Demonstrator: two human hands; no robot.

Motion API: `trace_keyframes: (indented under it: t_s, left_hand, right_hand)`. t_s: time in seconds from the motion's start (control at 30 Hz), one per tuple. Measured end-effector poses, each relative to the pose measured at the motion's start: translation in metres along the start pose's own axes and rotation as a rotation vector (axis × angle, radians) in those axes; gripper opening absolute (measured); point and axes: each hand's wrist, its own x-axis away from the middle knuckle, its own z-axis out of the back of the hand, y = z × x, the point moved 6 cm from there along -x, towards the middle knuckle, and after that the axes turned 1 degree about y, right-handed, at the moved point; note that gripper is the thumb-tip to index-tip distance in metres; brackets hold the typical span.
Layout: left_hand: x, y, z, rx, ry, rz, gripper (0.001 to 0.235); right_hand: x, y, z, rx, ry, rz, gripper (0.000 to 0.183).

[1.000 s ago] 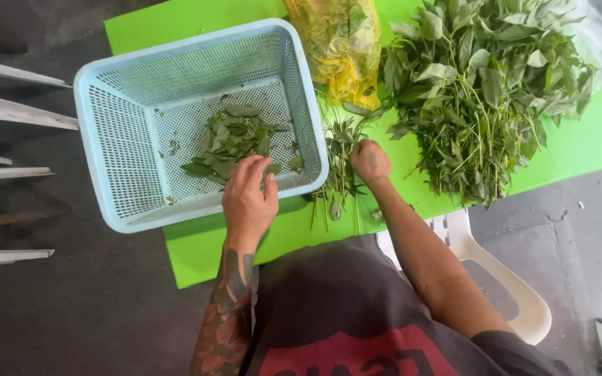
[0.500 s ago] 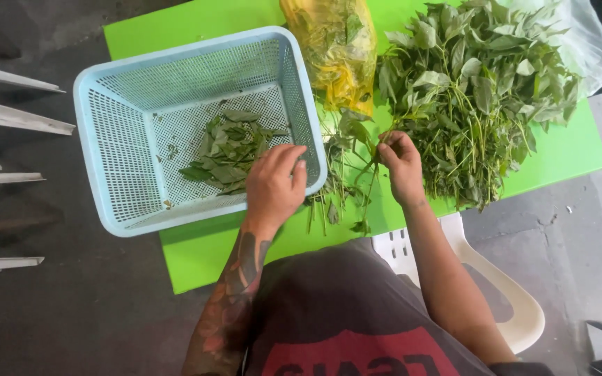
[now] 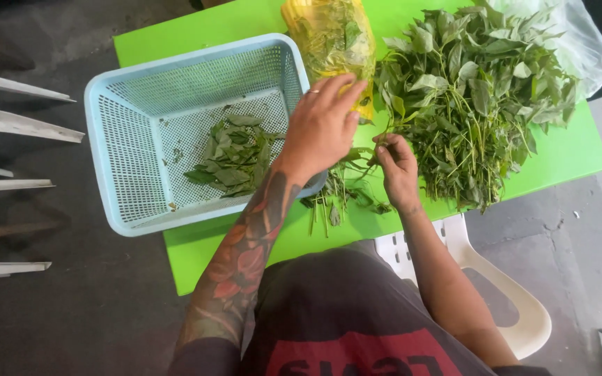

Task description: The person strips green leaves from stems by hand, placing the leaves into a light blue basket and discarding the stems onto the table. The task is performed continuously over a green table with a pile of herbs and a plastic bag nearby.

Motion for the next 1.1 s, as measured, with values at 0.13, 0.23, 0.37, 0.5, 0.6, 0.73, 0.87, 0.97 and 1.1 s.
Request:
trace_keyframes:
  t_s: [0.13, 0.23, 0.37, 0.5, 0.6, 0.73, 0.87, 0.97, 1.1]
  left_hand:
    - [-0.005, 0.003, -0.042, -0.17, -0.241, -0.056, 0.069]
    - [-0.01, 0.009, -0.056, -0.175, -0.418, -0.104, 0.054]
    - [-0.012, 0.003, -0.059, -0.007, -0.486, 0.003, 0.03]
    - [-0.012, -0.003, -0.05, 0.394, -0.52, 0.275, 0.023]
    - [-0.011, -0.003, -0.055, 0.508, -0.473, 0.28, 0.059]
    - [-0.004, -0.011, -0.076, 0.496, -0.498, 0.279, 0.045]
    - [0.003, -0.035, -0.096, 0.51, -0.436, 0.27, 0.027]
    - [-0.001, -0.026, -0.087, 0.823, -0.473, 0.376, 0.026]
    - [-0.002, -0.009, -0.066, 0.949, -0.534, 0.456, 0.037]
  right_hand:
    - [0.003, -0.022, -0.009, -0.073, -0.031, -0.08, 0.008]
    - [0.004, -0.011, -0.004, -0.045, -0.044, -0.066, 0.007]
    - [0.004, 0.002, 0.009, 0.01, 0.052, -0.029, 0.009]
    - [0.005, 0.001, 0.009, -0.036, 0.067, -0.032, 0.013]
    - [0.005, 0.003, 0.01, -0.055, 0.059, -0.058, 0.013]
    - [0.003, 0.009, 0.011, -0.016, 0.046, -0.048, 0.007]
    - [0.002, -0.005, 0.008, 0.006, 0.048, -0.064, 0.006]
    - [0.001, -0.004, 0.009, 0.016, 0.032, -0.09, 0.011]
    - [0.001, -0.008, 0.009, 0.035, 0.02, -0.127, 0.014]
